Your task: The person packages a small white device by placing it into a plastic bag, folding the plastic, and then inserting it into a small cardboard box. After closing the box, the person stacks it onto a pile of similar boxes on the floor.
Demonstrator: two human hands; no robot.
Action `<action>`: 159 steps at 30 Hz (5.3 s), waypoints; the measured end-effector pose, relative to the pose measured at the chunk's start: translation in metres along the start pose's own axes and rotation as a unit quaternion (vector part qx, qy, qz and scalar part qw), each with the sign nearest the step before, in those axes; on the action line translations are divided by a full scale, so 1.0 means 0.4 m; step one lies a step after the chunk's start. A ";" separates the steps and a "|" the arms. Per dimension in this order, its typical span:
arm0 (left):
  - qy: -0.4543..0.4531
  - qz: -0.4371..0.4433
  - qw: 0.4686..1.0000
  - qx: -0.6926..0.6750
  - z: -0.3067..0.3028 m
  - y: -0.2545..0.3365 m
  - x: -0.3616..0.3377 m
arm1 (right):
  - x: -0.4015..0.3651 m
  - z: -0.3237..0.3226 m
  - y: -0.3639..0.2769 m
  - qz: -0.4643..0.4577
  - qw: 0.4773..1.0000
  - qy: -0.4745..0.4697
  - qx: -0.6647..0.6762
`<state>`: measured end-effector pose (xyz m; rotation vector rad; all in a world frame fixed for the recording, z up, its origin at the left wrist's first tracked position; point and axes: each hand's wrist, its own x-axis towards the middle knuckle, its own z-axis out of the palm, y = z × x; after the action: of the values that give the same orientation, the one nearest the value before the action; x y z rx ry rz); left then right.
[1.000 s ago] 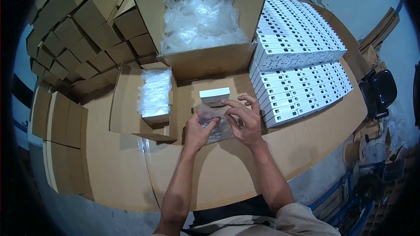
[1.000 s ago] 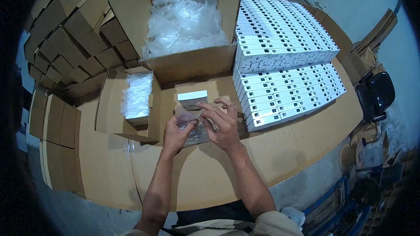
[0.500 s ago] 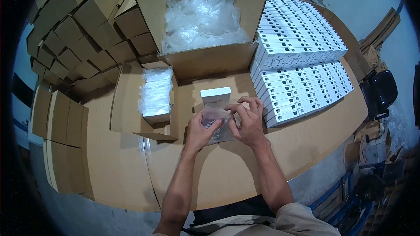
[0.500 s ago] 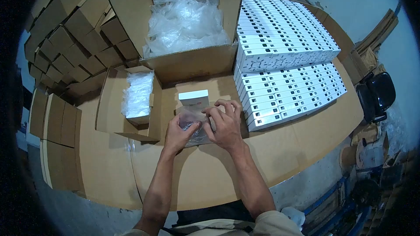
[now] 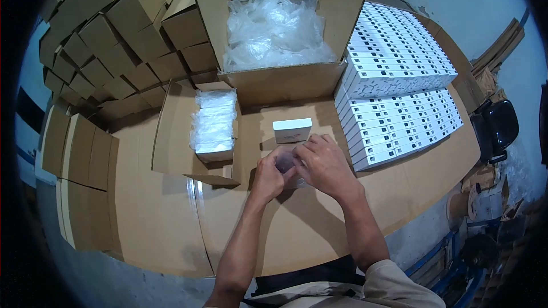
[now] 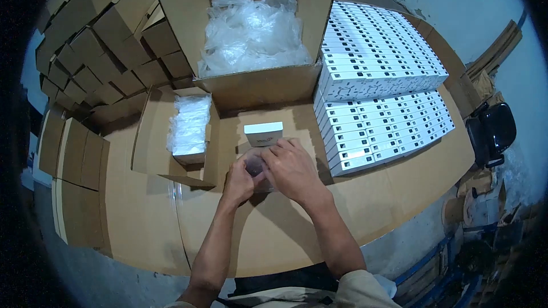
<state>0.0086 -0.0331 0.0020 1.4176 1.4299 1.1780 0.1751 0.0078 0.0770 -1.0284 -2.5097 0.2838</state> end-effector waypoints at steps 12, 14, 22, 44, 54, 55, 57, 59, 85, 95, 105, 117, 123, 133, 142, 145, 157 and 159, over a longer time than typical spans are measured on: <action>-0.059 -0.049 0.997 0.025 -0.025 0.010 -0.004 | 0.048 -0.041 -0.013 0.022 0.986 -0.082 0.141; -0.055 -0.033 0.998 -0.019 -0.018 -0.010 -0.006 | 0.050 -0.038 -0.011 0.032 0.985 -0.087 0.144; -0.057 -0.059 0.995 -0.057 0.000 -0.031 0.005 | 0.047 -0.025 0.029 -0.019 0.984 0.068 0.165; -0.005 -0.093 0.995 -0.043 -0.040 -0.017 0.012 | 0.038 0.128 0.199 0.152 0.830 0.100 0.527; -0.013 -0.092 0.995 -0.032 -0.039 -0.047 0.013 | 0.048 0.170 0.209 0.147 0.824 0.185 0.515; -0.012 -0.098 0.994 -0.036 -0.039 -0.043 0.013 | 0.050 0.174 0.211 0.148 0.811 0.209 0.526; -0.008 -0.102 0.994 -0.037 -0.038 -0.038 0.013 | 0.055 0.169 0.205 0.148 0.779 0.257 0.552; 0.000 -0.097 0.995 -0.031 -0.038 -0.035 0.012 | 0.058 0.151 0.188 0.145 0.742 0.303 0.581; -0.007 -0.098 0.995 -0.018 -0.039 -0.032 0.020 | 0.039 0.117 0.185 0.112 0.759 0.294 0.570; 0.009 -0.072 0.997 -0.028 -0.032 -0.041 0.017 | 0.041 0.124 0.176 0.127 0.786 0.254 0.549; 0.014 -0.091 0.981 -0.169 -0.031 -0.025 0.020 | 0.035 0.127 0.179 0.141 0.817 0.204 0.520; 0.113 -0.106 0.945 -0.288 -0.009 -0.058 0.033 | 0.028 0.082 0.160 0.158 0.846 0.012 0.509; 0.125 -0.099 0.949 -0.273 -0.006 -0.061 0.035 | 0.032 0.056 0.138 0.189 0.851 -0.017 0.490; 0.134 -0.077 0.952 -0.263 -0.005 -0.097 0.039 | 0.028 0.097 0.159 0.139 0.847 0.064 0.509; 0.123 -0.040 0.964 -0.233 -0.012 -0.041 0.042 | 0.025 0.076 0.155 0.173 0.864 0.067 0.468; 0.113 -0.037 0.963 -0.241 -0.010 -0.032 0.040 | 0.021 0.073 0.156 0.173 0.856 0.070 0.483; 0.122 -0.009 0.966 -0.230 -0.009 -0.032 0.035 | 0.013 0.097 0.166 0.213 0.780 0.086 0.582; 0.118 -0.020 0.961 -0.249 -0.013 -0.032 0.033 | 0.016 0.104 0.163 0.212 0.764 0.089 0.602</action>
<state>-0.0005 -0.0196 -0.0081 0.9180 1.1891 1.5861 0.1932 0.0570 0.0195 -0.8898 -1.3191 1.5696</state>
